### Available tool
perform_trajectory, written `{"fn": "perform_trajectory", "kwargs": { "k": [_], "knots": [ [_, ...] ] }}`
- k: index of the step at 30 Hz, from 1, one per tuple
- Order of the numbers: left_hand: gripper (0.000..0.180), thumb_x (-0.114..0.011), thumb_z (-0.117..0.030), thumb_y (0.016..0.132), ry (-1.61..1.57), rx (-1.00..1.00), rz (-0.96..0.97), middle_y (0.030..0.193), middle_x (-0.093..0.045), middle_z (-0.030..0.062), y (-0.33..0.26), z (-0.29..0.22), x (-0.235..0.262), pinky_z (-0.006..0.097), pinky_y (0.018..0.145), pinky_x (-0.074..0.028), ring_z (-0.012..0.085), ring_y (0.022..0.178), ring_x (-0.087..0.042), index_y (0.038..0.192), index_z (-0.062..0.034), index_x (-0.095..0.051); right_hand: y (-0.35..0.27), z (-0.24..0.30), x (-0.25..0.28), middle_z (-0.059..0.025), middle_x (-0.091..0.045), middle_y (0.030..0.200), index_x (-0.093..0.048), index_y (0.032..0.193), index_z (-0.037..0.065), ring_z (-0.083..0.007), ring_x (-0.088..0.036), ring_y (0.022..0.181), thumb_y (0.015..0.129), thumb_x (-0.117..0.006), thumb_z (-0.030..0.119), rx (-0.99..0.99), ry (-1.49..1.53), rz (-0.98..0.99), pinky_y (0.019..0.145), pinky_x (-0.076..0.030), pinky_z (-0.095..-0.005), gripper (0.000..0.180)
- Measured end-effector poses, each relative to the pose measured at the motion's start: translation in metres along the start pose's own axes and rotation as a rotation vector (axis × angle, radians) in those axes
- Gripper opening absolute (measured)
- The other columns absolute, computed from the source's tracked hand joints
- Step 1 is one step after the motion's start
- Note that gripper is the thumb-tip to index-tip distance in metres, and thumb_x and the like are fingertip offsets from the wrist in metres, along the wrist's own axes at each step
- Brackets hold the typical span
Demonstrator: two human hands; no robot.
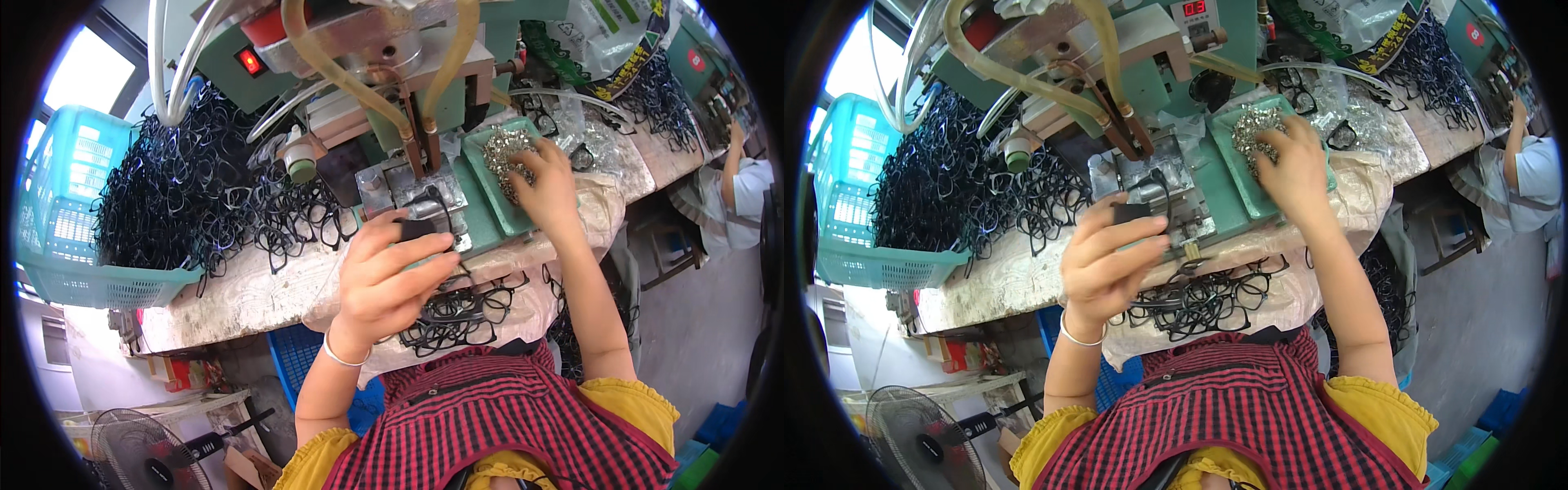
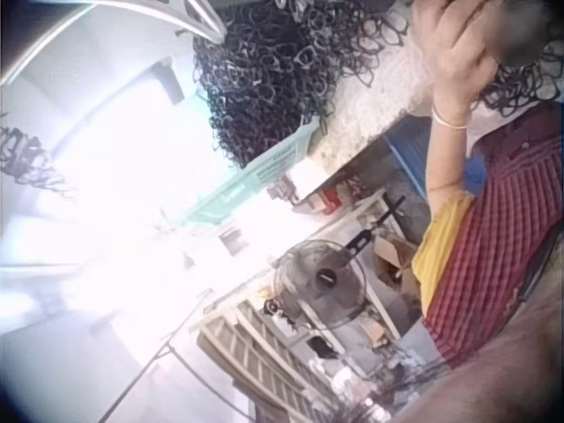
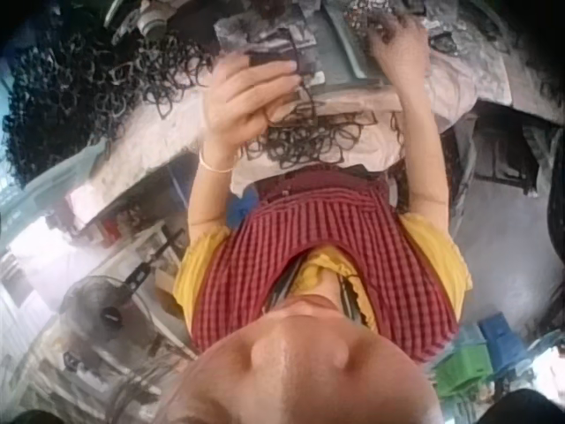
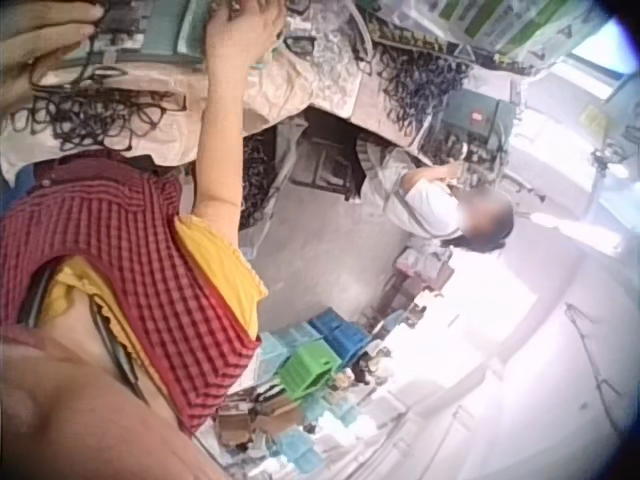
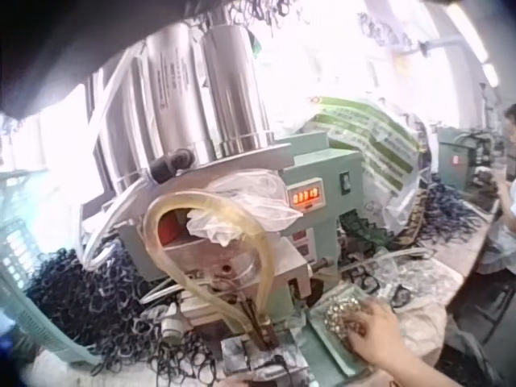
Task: The person repeatedly picks up black eyeglass frames from a pile, places them into a green fixture on a machine, and presses a lever to secure small metal components. The person then removes the frames and places them on the table, repeating this process continuously.
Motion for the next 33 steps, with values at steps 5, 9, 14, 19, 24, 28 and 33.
{"fn": "perform_trajectory", "kwargs": {
  "k": [5, 9, 14, 19, 24, 28, 33],
  "knots": [
    [0.022, -0.081, -0.01, 0.073, 0.013, 0.013, 0.039, 0.104, -0.074, 0.0042, -0.006, 0.004, -0.008, 0.047, 0.092, -0.052, 0.0247, 0.085, -0.062, 0.094, -0.0118, -0.076, -0.006, -0.023, -0.019, -0.0172, -0.063, 0.123, -0.073, 0.089, 0.01, -0.0358, -0.054, 0.123, 0.077, -0.075, 0.018, 0.009, 0.04, -0.027, 0.098, -0.047, -0.0447, 0.015],
    [0.021, -0.081, -0.009, 0.074, 0.039, 0.028, 0.046, 0.104, -0.074, 0.0049, -0.004, 0.002, -0.007, 0.046, 0.093, -0.051, 0.0244, 0.086, -0.063, 0.094, -0.0107, -0.076, 0.024, 0.017, -0.039, -0.0148, -0.063, 0.123, -0.072, 0.092, 0.011, -0.0335, -0.056, 0.121, 0.079, -0.074, 0.019, 0.141, 0.012, -0.022, 0.091, -0.05, -0.0455, 0.015],
    [0.029, -0.075, -0.002, 0.075, 0.386, 0.183, -0.107, 0.114, -0.071, 0.0144, -0.051, -0.029, 0.015, 0.041, 0.096, -0.048, 0.0283, 0.104, -0.065, 0.103, -0.0092, -0.072, 0.008, 0.001, -0.038, -0.0159, -0.062, 0.123, -0.07, 0.095, 0.006, -0.0351, -0.057, 0.118, 0.081, -0.071, 0.012, 0.095, -0.093, 0.032, 0.093, -0.049, -0.044, 0.016],
    [0.016, -0.065, -0.007, 0.091, 0.642, 0.783, -0.557, 0.126, -0.064, 0.0167, -0.157, 0.006, 0.083, 0.045, 0.11, -0.031, 0.0305, 0.121, -0.056, 0.106, -0.0041, -0.068, -0.042, -0.07, -0.025, -0.0059, -0.07, 0.098, -0.07, 0.1, 0.003, -0.0167, -0.064, 0.096, 0.089, -0.071, 0.01, -0.661, 0.93, -0.25, 0.089, -0.049, -0.0293, 0.013],
    [0.012, -0.067, -0.015, 0.091, 1.112, 0.695, -0.415, 0.116, -0.065, 0.0122, -0.158, 0.102, 0.159, 0.044, 0.104, -0.036, 0.0323, 0.117, -0.054, 0.099, -0.008, -0.07, -0.006, -0.053, -0.059, -0.003, -0.069, 0.098, -0.07, 0.109, 0.0, -0.0105, -0.061, 0.085, 0.096, -0.063, 0.01, -0.637, 1.153, -0.314, 0.081, -0.048, -0.0237, 0.018],
    [0.036, -0.064, -0.043, 0.091, 1.179, 1.258, -0.164, 0.097, -0.073, 0.0126, -0.136, 0.183, 0.167, 0.045, 0.078, -0.054, 0.0341, 0.096, -0.067, 0.105, -0.0104, -0.07, 0.019, -0.013, -0.052, -0.003, -0.069, 0.095, -0.069, 0.107, -0.001, -0.0097, -0.06, 0.084, 0.094, -0.065, 0.008, -0.497, 1.209, -0.143, 0.078, -0.046, -0.0217, 0.016],
    [0.033, -0.063, -0.043, 0.091, 1.174, 1.216, -0.047, 0.095, -0.069, 0.0124, -0.19, 0.232, 0.107, 0.048, 0.071, -0.052, 0.035, 0.09, -0.066, 0.107, -0.0146, -0.066, -0.012, -0.029, -0.02, -0.0039, -0.069, 0.099, -0.069, 0.108, -0.002, -0.0106, -0.063, 0.091, 0.091, -0.068, 0.006, -0.506, 0.918, -0.099, 0.084, -0.048, -0.0233, 0.019]
  ]
}}
Point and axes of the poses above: each hand's wrist, its own y-axis towards the middle knuckle, its own x-axis out of the back of the hand, z = x × y, the point moved 4 cm from there along y, towards the middle knuckle
